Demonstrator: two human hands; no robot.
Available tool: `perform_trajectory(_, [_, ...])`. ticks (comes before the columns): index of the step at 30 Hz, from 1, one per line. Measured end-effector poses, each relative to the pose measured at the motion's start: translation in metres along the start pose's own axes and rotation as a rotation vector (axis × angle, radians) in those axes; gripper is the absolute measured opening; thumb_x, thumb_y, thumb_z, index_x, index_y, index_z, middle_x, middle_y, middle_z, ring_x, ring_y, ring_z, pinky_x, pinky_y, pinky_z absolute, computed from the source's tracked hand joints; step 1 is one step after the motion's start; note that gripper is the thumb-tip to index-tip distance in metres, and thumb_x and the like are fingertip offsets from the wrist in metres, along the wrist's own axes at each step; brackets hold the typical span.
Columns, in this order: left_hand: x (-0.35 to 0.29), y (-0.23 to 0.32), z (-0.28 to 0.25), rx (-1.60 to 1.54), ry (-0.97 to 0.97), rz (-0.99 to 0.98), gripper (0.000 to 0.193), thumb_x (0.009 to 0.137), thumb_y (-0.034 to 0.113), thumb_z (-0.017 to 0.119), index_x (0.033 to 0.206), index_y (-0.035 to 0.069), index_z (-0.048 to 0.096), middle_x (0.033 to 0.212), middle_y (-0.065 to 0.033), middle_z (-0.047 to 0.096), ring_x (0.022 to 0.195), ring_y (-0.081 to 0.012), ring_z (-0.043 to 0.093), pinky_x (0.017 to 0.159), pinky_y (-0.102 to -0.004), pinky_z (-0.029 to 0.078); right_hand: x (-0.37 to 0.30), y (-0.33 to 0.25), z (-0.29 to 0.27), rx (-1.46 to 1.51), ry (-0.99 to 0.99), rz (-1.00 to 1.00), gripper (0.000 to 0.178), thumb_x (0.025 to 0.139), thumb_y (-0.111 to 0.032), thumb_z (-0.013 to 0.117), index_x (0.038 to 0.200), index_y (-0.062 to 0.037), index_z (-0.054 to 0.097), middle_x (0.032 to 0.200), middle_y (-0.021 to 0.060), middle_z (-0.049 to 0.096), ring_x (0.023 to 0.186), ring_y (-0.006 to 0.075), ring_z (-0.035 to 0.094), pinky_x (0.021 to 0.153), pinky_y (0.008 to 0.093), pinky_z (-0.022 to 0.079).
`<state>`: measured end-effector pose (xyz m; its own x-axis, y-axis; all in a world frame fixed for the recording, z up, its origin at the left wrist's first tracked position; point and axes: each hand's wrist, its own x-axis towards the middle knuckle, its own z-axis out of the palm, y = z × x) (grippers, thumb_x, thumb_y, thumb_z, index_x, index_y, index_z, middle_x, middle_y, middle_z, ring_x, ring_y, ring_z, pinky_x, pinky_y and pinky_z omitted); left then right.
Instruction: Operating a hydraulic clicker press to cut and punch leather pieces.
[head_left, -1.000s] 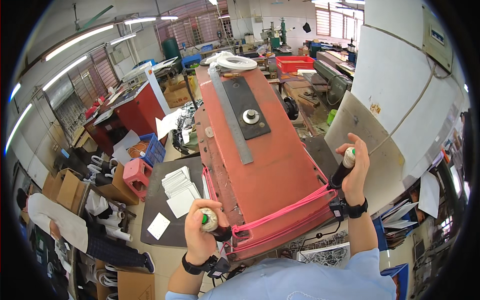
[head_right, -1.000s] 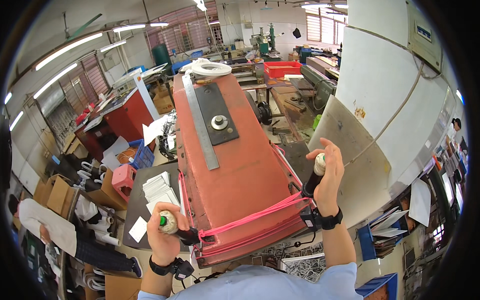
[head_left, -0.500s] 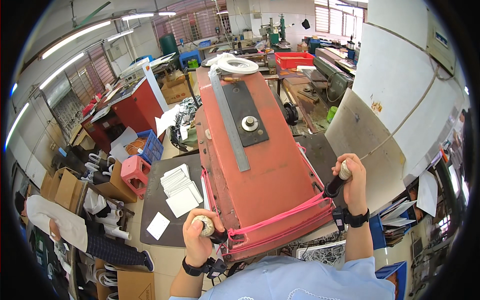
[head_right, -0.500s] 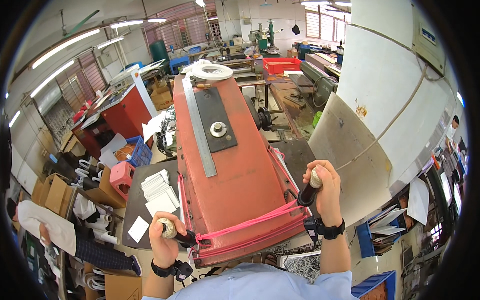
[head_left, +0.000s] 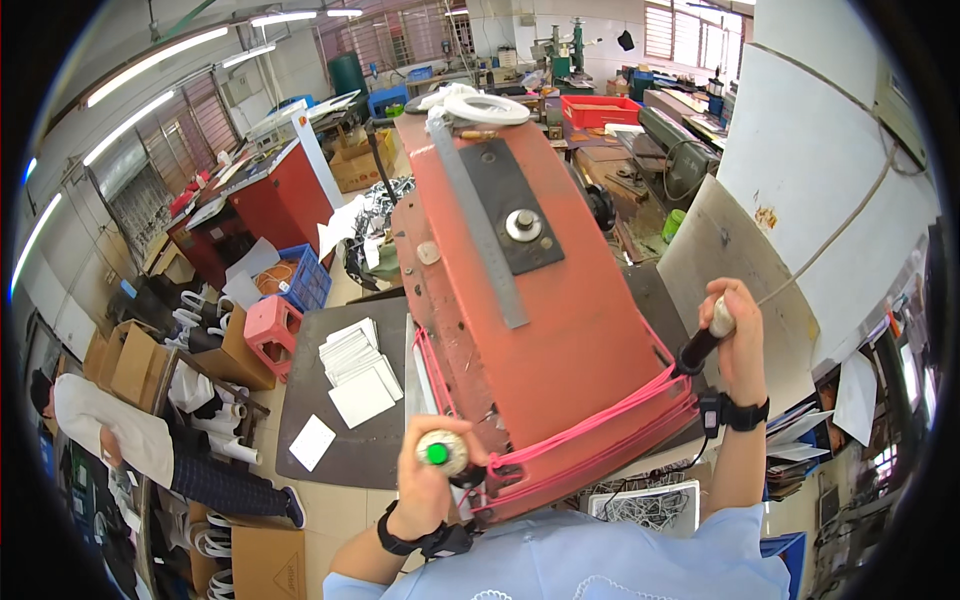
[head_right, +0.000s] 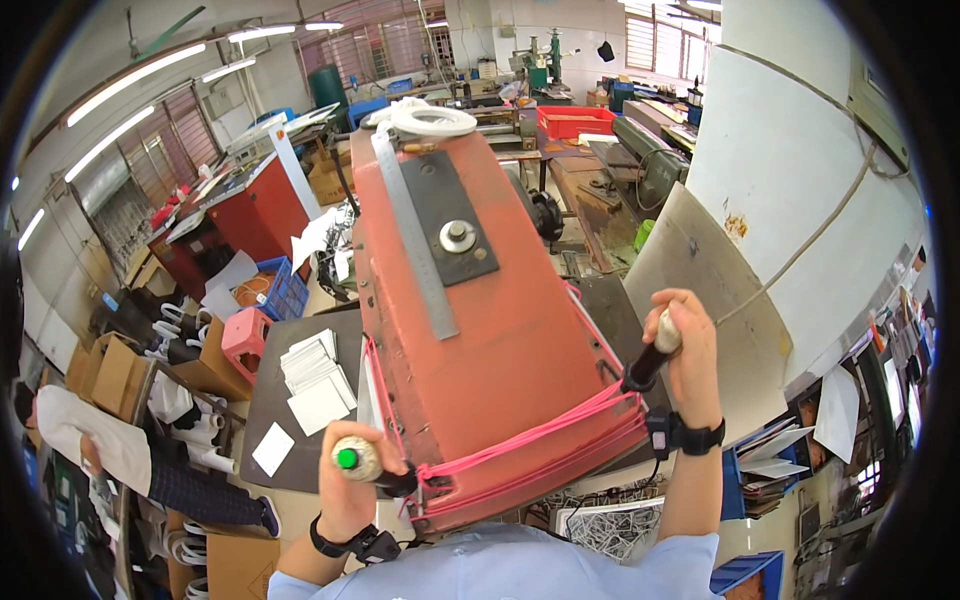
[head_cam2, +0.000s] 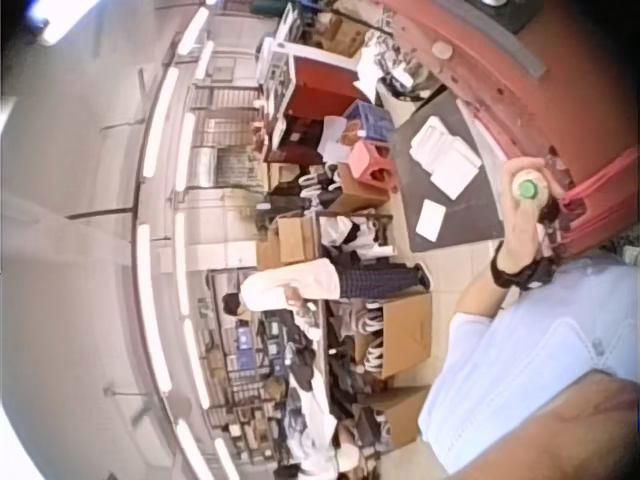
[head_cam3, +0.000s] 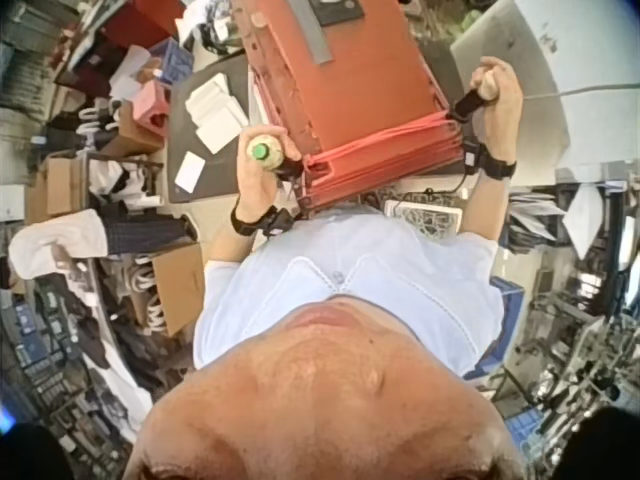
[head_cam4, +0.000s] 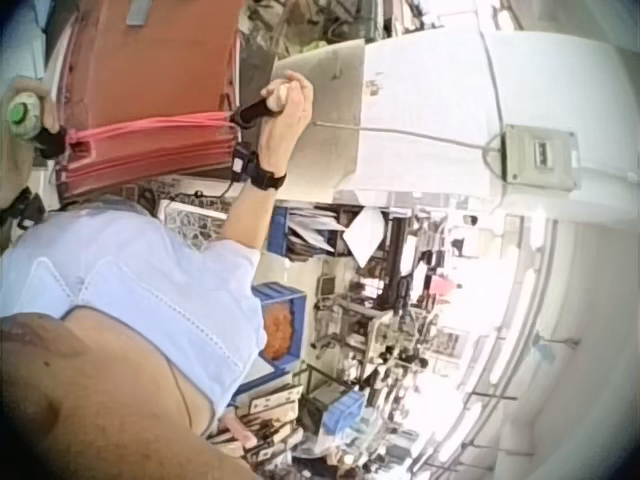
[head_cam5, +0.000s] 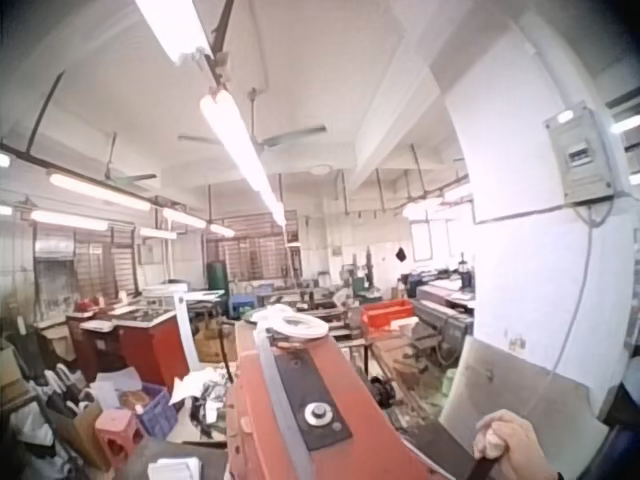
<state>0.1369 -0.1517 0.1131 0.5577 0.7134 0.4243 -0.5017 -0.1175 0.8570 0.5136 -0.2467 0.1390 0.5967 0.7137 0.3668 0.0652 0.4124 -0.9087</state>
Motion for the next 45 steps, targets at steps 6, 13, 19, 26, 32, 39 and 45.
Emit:
perform_trajectory(6, [0.030,-0.026,0.037,-0.036,-0.383,-0.094,0.071,0.093,0.033,0.063,0.143,0.000,0.025,0.122,-0.0208,0.052,0.115,-0.0267,0.052,0.103,-0.0404,0.038,0.041,0.009,-0.065,-0.180,0.175,-0.086,0.036,0.099,-0.030,0.051,0.112,0.0013,0.061,0.095,0.0056,0.064,0.092,0.0140,0.057,0.087,0.0275,0.041])
perform_trajectory(13, [0.031,-0.066,0.025,0.682,-0.408,-0.021,0.045,0.087,0.014,0.068,0.128,0.003,0.053,0.139,-0.0164,0.048,0.128,-0.0321,0.047,0.107,-0.0390,0.037,-0.023,0.001,-0.040,-0.325,0.197,-0.181,0.044,0.103,-0.034,0.045,0.127,0.0010,0.054,0.126,0.0125,0.059,0.120,0.0204,0.053,0.105,0.0350,0.037])
perform_trajectory(19, [0.035,-0.107,-0.052,1.176,-0.330,0.020,0.039,0.087,0.015,0.067,0.122,0.001,0.056,0.134,-0.0195,0.052,0.123,-0.0363,0.049,0.102,-0.0406,0.042,-0.068,0.011,0.028,0.092,-0.097,0.029,0.043,0.104,-0.034,0.040,0.129,0.0006,0.047,0.124,0.0116,0.056,0.117,0.0212,0.053,0.105,0.0360,0.036])
perform_trajectory(26, [0.041,-0.128,-0.060,1.205,-0.329,0.013,0.041,0.091,0.018,0.063,0.125,-0.002,0.055,0.134,-0.0205,0.052,0.122,-0.0378,0.050,0.102,-0.0422,0.042,-0.029,0.018,0.009,-0.124,0.210,-0.101,0.040,0.094,-0.013,0.060,0.130,0.0010,0.047,0.121,0.0074,0.056,0.114,0.0137,0.050,0.103,0.0297,0.035])
perform_trajectory(32, [0.033,-0.139,-0.069,1.262,-0.357,0.064,0.044,0.091,0.023,0.062,0.125,-0.004,0.055,0.135,-0.0208,0.052,0.124,-0.0392,0.048,0.101,-0.0432,0.043,-0.037,0.044,0.023,-0.597,0.404,-0.430,0.050,0.090,-0.009,0.062,0.135,0.0023,0.042,0.145,0.0140,0.037,0.131,0.0236,0.040,0.109,0.0367,0.031])
perform_trajectory(39, [0.029,-0.138,-0.072,1.294,-0.383,0.053,0.049,0.091,0.025,0.063,0.130,-0.003,0.053,0.139,-0.0208,0.049,0.128,-0.0394,0.045,0.104,-0.0430,0.041,-0.052,0.154,0.085,-0.922,-0.154,-0.245,0.018,0.085,-0.020,0.066,0.096,-0.0054,0.066,0.124,0.0172,0.055,0.124,0.0368,0.045,0.104,0.0474,0.034])
perform_trajectory(45, [0.027,-0.139,-0.074,1.289,-0.390,0.008,0.053,0.091,0.026,0.063,0.134,-0.001,0.050,0.143,-0.0187,0.046,0.132,-0.0377,0.041,0.108,-0.0420,0.037,-0.049,0.197,0.113,-1.027,-0.165,-0.184,0.024,0.083,-0.024,0.068,0.089,-0.0020,0.063,0.121,0.0174,0.056,0.124,0.0368,0.044,0.098,0.0492,0.035])
